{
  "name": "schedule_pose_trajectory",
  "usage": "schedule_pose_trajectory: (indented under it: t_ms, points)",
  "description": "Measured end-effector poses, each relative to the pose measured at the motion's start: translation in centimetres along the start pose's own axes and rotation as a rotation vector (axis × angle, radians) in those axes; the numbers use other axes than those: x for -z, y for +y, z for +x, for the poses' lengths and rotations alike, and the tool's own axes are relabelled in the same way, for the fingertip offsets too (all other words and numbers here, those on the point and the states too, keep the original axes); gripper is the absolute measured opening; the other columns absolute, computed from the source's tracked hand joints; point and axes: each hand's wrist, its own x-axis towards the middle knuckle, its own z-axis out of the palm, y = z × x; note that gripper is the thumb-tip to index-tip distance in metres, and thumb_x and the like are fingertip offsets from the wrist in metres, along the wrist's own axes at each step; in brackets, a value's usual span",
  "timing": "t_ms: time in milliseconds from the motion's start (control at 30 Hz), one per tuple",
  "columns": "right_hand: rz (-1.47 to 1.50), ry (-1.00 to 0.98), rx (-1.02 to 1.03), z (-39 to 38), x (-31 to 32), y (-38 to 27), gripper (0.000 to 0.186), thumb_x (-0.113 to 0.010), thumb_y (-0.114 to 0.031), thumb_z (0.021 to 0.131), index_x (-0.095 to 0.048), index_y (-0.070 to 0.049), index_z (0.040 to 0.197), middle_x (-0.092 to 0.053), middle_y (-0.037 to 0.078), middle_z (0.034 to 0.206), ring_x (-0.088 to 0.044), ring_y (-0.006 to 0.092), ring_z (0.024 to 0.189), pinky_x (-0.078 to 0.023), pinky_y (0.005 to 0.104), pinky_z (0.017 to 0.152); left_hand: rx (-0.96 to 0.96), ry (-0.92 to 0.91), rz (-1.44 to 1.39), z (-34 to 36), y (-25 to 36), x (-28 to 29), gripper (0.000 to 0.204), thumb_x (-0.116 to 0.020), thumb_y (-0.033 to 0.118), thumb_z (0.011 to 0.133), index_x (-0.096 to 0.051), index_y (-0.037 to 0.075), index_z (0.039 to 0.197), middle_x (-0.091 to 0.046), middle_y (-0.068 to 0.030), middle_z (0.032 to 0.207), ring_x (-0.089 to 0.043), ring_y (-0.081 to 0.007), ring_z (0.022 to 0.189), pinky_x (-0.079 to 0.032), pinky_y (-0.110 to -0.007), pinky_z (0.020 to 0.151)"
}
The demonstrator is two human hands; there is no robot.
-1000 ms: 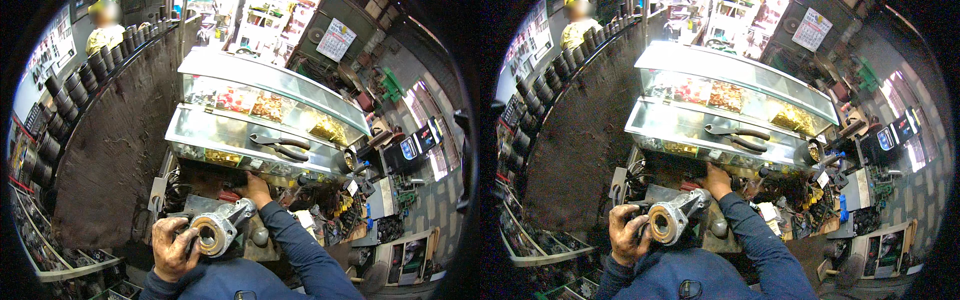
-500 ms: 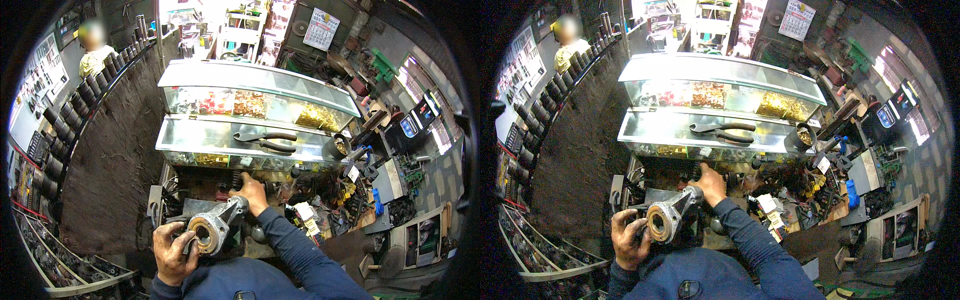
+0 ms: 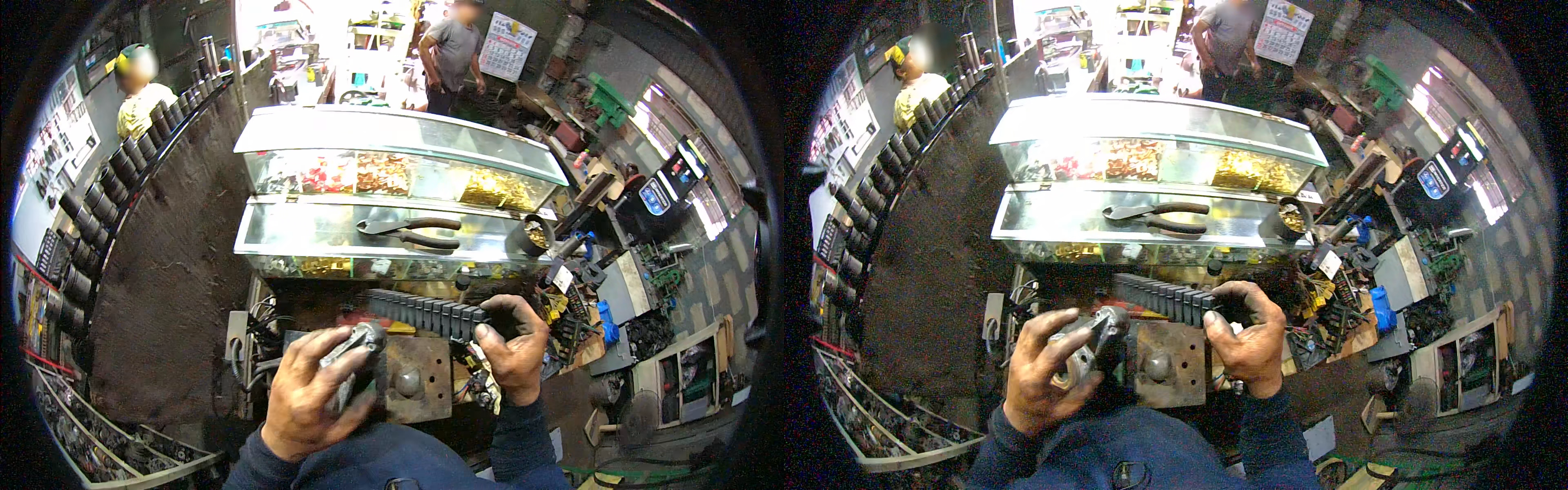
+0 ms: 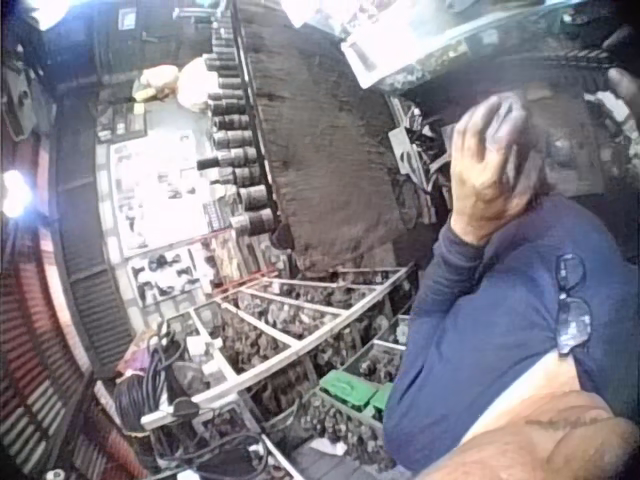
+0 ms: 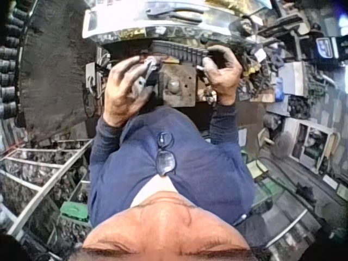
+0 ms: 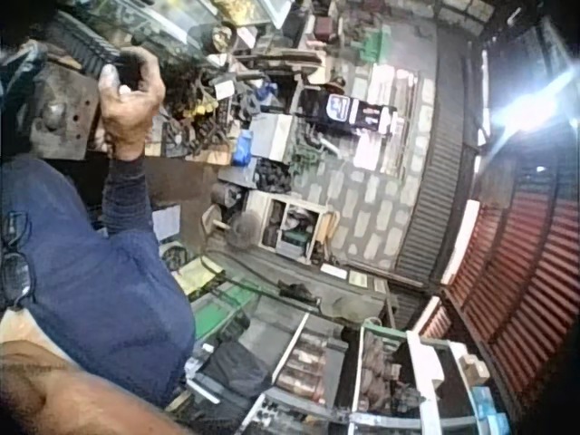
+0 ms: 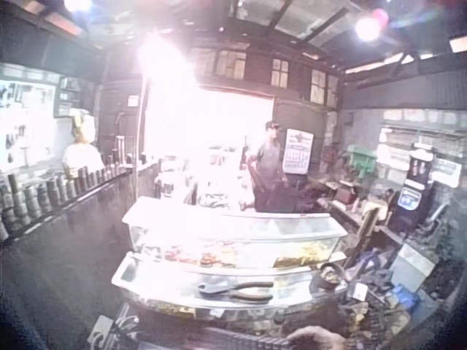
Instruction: The person works on the wiring under the dashboard of a truck, using pliers and a screwdriver to strip and connect wires. They then walk to a parts counter, handle a metal component, and return to the truck to continue the wiring work.
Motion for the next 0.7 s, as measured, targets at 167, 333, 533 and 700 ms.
schedule_pose_trajectory:
  t_ms: [167, 333, 533, 700]
  points:
    - [0.352, -0.155, -0.061, -0.9, 0.7, -1.1, 0.032, -0.073, -0.014, 0.086, -0.067, 0.002, 0.113, -0.072, 0.008, 0.105, -0.067, 0.0155, 0.099, -0.053, 0.0320, 0.093, -0.105, -0.104, 0.276, 4.6, 4.1, -2.7, 0.080, -0.084, 0.049, 0.069, -0.063, 0.020, 0.140, -0.058, -0.0153, 0.140, -0.054, -0.0362, 0.129, -0.036, -0.057, 0.112]
    - [0.533, -0.220, -0.178, -3.0, -1.6, 0.4, 0.034, -0.073, -0.019, 0.094, -0.065, 0.002, 0.119, -0.071, 0.006, 0.109, -0.066, 0.0146, 0.101, -0.052, 0.0314, 0.094, -0.117, -0.108, 0.245, 5.5, 4.2, -4.5, 0.070, -0.079, 0.051, 0.074, -0.065, 0.004, 0.124, -0.067, -0.0132, 0.109, -0.066, -0.0292, 0.098, -0.047, -0.048, 0.092]
    - [0.590, -0.315, -0.246, -3.5, -2.0, 1.3, 0.049, -0.069, -0.028, 0.101, -0.056, 0.002, 0.137, -0.066, 0.010, 0.123, -0.062, 0.0152, 0.113, -0.050, 0.0314, 0.100, -0.160, -0.096, 0.257, 5.5, 1.9, -5.0, 0.059, -0.077, 0.055, 0.077, -0.068, 0.003, 0.105, -0.068, -0.0121, 0.092, -0.067, -0.0289, 0.081, -0.050, -0.041, 0.073]
    - [0.609, -0.427, -0.264, -3.2, -2.6, 1.3, 0.050, -0.065, -0.028, 0.103, -0.052, -0.001, 0.143, -0.062, 0.009, 0.127, -0.059, 0.0155, 0.117, -0.050, 0.0314, 0.101, -0.189, -0.059, 0.261, 5.6, 1.2, -4.9, 0.055, -0.078, 0.056, 0.077, -0.070, 0.005, 0.096, -0.067, -0.0083, 0.082, -0.067, -0.0266, 0.072, -0.050, -0.039, 0.067]
